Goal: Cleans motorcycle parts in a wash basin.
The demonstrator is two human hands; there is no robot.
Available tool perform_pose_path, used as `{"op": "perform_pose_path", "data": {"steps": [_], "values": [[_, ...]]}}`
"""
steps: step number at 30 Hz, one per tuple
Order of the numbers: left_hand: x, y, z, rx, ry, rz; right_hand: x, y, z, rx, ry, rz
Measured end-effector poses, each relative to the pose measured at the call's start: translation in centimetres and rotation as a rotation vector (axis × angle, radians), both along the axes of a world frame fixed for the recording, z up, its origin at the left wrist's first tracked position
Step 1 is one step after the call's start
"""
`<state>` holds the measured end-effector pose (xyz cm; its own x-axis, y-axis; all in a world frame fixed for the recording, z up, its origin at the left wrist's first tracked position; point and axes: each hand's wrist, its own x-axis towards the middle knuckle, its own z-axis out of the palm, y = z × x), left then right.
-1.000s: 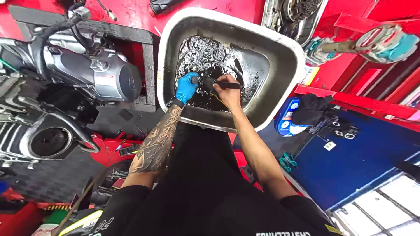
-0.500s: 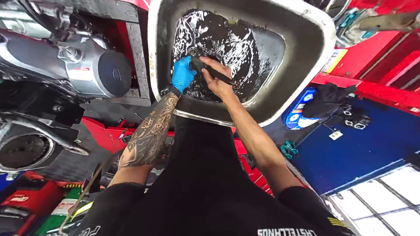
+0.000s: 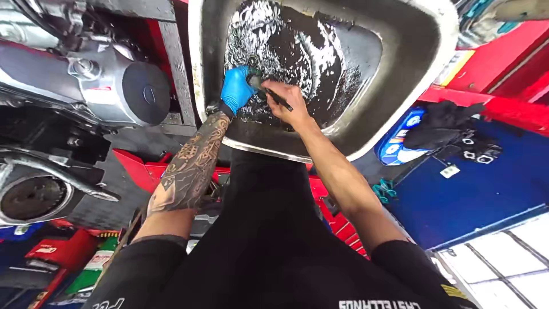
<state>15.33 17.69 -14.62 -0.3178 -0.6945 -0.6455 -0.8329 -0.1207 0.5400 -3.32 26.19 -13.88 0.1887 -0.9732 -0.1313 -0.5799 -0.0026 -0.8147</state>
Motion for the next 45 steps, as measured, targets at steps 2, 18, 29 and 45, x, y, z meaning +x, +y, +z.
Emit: {"op": "perform_pose_path", "data": {"steps": [2,18,29,45], "values": [[0.0,0.0,-0.2,-0.004,0.012,-0.035,0.2,-1.3,1.7,-0.010,0.068,-0.078],[-0.1,-0.6,-0.1,-0.023,-0.025,-0.087,1.9,1.8,-1.0,0.003,-0.031,-0.103],[-0.1,-0.2,-0.4,-0.053,-0.032,-0.100,1.8,1.0,-0.3,0.074,0.027,-0.127],[-0.2,2.0,4.2,0.104,0.379,0.330,0.5,1.2,5.0,-0.102,-0.296,-0.302]]}}
